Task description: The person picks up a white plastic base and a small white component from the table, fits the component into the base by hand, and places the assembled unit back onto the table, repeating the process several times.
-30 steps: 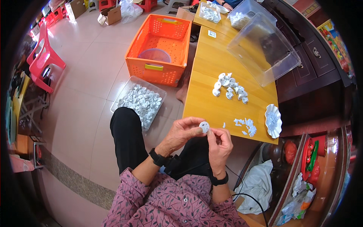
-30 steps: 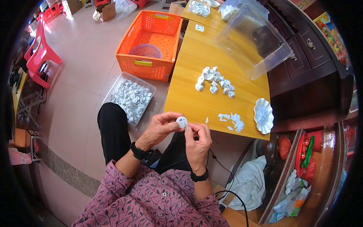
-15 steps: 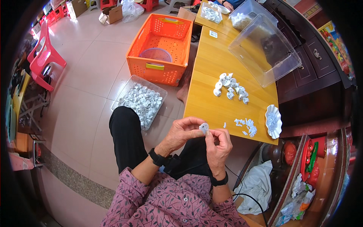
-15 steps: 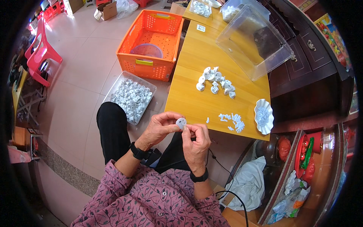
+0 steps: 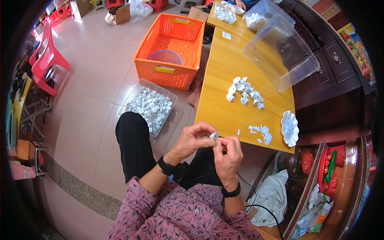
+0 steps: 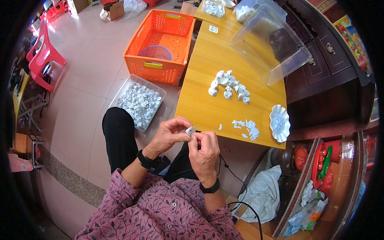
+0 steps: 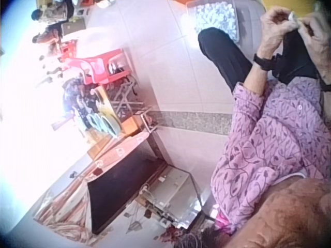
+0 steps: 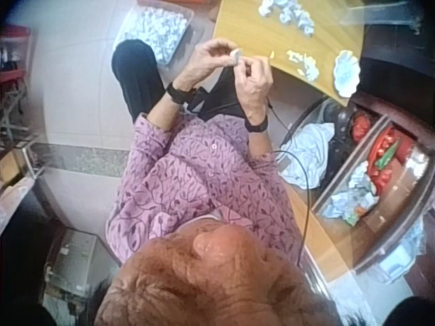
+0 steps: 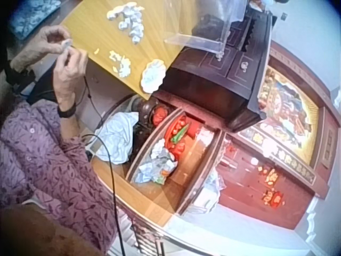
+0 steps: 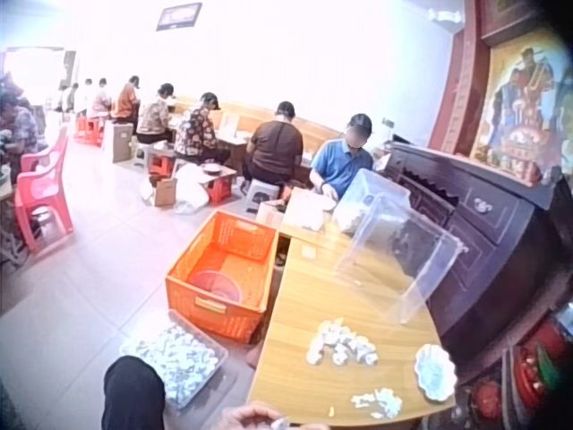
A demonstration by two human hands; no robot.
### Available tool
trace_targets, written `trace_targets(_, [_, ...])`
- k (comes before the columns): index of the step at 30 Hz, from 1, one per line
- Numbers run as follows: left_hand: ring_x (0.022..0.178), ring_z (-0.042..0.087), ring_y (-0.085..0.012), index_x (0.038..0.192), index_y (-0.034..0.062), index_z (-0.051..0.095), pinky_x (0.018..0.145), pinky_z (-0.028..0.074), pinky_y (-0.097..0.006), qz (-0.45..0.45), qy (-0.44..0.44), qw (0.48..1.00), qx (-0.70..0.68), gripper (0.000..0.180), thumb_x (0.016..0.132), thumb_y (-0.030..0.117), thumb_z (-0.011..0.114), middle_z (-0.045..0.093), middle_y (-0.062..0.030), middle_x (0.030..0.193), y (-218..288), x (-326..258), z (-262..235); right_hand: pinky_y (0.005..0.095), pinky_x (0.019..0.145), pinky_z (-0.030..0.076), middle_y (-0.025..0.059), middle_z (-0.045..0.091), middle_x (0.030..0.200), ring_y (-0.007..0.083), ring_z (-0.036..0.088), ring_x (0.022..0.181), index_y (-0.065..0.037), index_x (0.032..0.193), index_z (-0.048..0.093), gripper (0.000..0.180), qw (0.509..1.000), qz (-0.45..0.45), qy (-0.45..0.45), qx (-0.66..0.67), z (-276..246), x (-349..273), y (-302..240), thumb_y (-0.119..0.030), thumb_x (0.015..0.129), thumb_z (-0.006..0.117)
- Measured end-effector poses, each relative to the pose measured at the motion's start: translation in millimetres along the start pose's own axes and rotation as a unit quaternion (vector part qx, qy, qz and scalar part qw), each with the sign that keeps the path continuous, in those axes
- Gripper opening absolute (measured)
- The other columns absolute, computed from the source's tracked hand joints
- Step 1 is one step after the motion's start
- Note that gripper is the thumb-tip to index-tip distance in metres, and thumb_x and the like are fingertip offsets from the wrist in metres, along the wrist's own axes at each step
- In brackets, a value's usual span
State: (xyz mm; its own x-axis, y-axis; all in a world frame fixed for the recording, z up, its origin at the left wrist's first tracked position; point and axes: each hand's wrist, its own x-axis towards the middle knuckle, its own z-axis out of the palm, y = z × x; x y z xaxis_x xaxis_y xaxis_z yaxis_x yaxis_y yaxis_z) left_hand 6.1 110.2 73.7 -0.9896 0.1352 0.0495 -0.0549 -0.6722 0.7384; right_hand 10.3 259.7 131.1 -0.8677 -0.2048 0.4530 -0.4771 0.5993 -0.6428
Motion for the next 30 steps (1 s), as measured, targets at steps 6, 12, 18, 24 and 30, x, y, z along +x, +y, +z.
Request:
trace_targets(6, [0.095,0.064,-0.0121,0.111,-0.0025,0.062,0.085,0.055,-0.026,0.016,0.000,0.999,-0.040,0.030,0.083,-0.004,0.073,0.066,-0.0059,0.103,-4.9,0.8,-3.4,0.0282,0.059,0.049,0.0097,0.059,0.087,0.0176,0.060,0.069,0.000,0.090,0.061,0.011,0.998,0.024,-0.009,0.057,-0.9,4.2,-7.7,0.002,0.084,0.070])
trace_targets(12, [0.094,0.065,-0.0126,0.111,-0.0029,0.062,0.086,0.055,-0.026,0.008,0.008,0.999,-0.034,0.030,0.083,-0.006,0.072,0.067,-0.0066,0.103,-5.2,-0.1,-4.0,0.0279,0.058,0.049,0.0101,0.059,0.087,0.0168,0.059,0.066,0.001,0.090,0.062,0.008,0.997,0.041,-0.025,0.059,-5.3,4.7,-6.7,-0.001,0.087,0.068])
trace_targets(18, [0.095,0.064,-0.0138,0.109,-0.0016,0.063,0.085,0.054,-0.028,-0.007,0.007,1.000,-0.027,0.031,0.081,-0.002,0.075,0.066,-0.0068,0.103,-5.9,-0.9,-4.9,0.0296,0.058,0.049,0.0109,0.057,0.085,0.0192,0.059,0.066,0.000,0.089,0.058,0.009,0.998,0.032,-0.033,0.049,0.6,1.7,-1.6,-0.001,0.087,0.067])
trace_targets(24, [0.095,0.064,-0.0141,0.110,-0.0016,0.063,0.086,0.054,-0.029,0.007,0.004,1.000,-0.028,0.031,0.081,-0.002,0.075,0.066,-0.0070,0.103,-7.0,-1.9,-8.5,0.0316,0.058,0.048,0.0121,0.056,0.083,0.0215,0.058,0.065,0.000,0.088,0.058,0.010,0.999,-0.003,-0.034,0.012,3.8,2.7,-2.9,-0.003,0.088,0.067])
trace_targets(30, [0.094,0.066,-0.0133,0.110,-0.0035,0.062,0.086,0.055,-0.027,0.013,0.003,0.997,-0.073,0.029,0.083,-0.004,0.073,0.067,-0.0070,0.102,-4.9,-2.2,-7.6,0.0251,0.062,0.049,0.0077,0.062,0.083,0.0119,0.061,0.071,0.001,0.090,0.061,0.010,0.972,0.141,-0.060,0.179,0.7,2.4,-0.8,-0.007,0.092,0.066])
